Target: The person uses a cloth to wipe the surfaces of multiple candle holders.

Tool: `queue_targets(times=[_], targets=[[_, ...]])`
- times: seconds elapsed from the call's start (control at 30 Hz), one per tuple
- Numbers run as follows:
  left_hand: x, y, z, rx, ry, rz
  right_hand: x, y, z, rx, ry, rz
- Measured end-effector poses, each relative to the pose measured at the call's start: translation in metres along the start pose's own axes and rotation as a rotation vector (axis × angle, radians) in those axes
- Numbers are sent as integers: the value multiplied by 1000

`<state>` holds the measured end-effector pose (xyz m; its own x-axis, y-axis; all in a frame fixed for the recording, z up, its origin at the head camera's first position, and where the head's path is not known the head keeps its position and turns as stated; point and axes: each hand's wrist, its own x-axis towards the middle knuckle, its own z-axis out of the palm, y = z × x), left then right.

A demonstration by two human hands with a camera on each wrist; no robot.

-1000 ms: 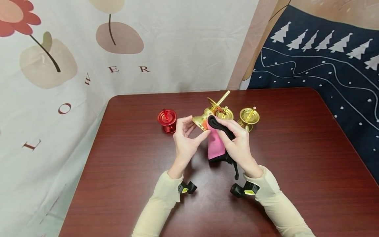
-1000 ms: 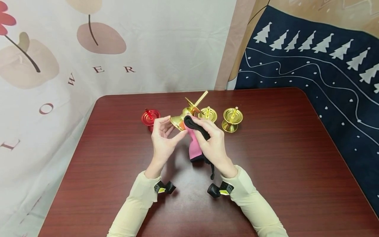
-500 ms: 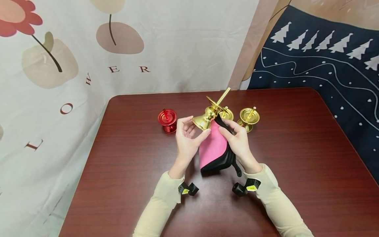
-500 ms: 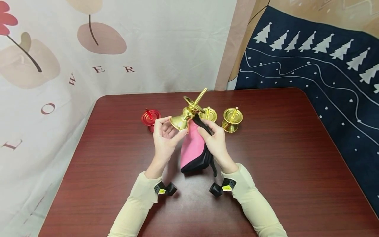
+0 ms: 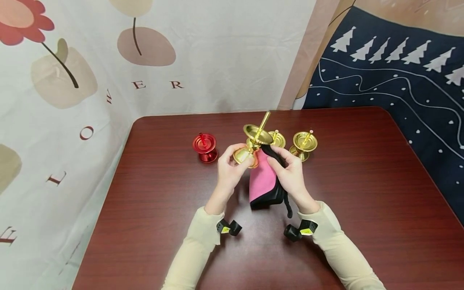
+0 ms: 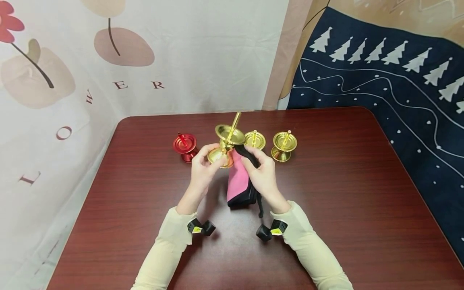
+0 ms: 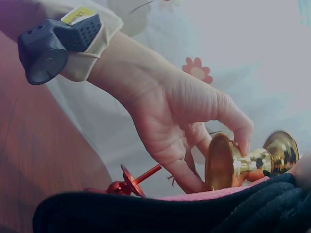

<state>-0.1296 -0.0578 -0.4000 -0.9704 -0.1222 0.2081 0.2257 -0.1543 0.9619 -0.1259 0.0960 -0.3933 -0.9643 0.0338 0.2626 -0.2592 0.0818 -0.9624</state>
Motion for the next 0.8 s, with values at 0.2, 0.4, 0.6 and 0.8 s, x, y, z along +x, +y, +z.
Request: queue_targets(times=[0.2,0.4,0.6,0.8], targets=[[-1,-2,-1,99,8,4,0,0,1,-89,-14,-38],[1,-4,-5,68,-31,10,-3,-11,1,-127,-16,-31],[4,-10,-9,91,-119,50,-2,-8,-4,-96,-30,-35],[5,-5,-10,203,-175,98,-2,-4,-11,-64,-45,-18]])
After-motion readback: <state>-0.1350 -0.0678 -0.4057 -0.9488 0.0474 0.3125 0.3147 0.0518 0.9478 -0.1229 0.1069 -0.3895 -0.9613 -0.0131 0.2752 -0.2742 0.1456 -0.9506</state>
